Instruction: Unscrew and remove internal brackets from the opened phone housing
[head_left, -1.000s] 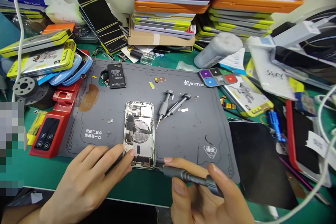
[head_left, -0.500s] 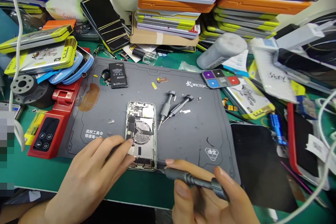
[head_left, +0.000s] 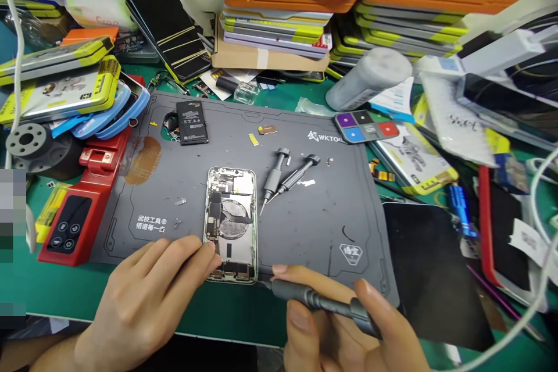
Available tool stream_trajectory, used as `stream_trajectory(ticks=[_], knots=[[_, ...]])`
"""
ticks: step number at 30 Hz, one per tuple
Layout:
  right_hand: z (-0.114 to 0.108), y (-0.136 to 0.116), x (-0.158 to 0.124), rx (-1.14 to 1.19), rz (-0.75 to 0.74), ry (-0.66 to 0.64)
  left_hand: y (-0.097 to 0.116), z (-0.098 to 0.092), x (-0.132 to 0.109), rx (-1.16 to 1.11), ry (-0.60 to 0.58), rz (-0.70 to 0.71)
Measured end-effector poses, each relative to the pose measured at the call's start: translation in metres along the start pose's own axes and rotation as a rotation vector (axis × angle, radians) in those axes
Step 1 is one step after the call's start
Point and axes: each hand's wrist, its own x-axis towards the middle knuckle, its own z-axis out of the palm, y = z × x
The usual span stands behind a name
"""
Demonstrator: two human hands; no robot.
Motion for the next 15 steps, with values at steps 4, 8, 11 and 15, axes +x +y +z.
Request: stream_trajectory(ticks=[4, 8, 11, 15], knots=[[0.009, -0.017, 0.003, -0.043, 0.052, 0.054, 0.001, 0.001, -0.005, -0.029, 0.023, -0.011], [0.009, -0.015, 0.003, -0.029, 0.074, 0.049, 0.001, 0.0, -0.005, -0.048, 0.023, -0.017], [0.004, -0.005, 0.003, 0.024, -0.056, 0.011, 0.001, -0.002, -0.009, -0.063, -0.016, -0.005], [0.003, -0.012, 0.002, 0.03, 0.033, 0.027, 0.002, -0.003, -0.016, -0.135, -0.076, -0.046]])
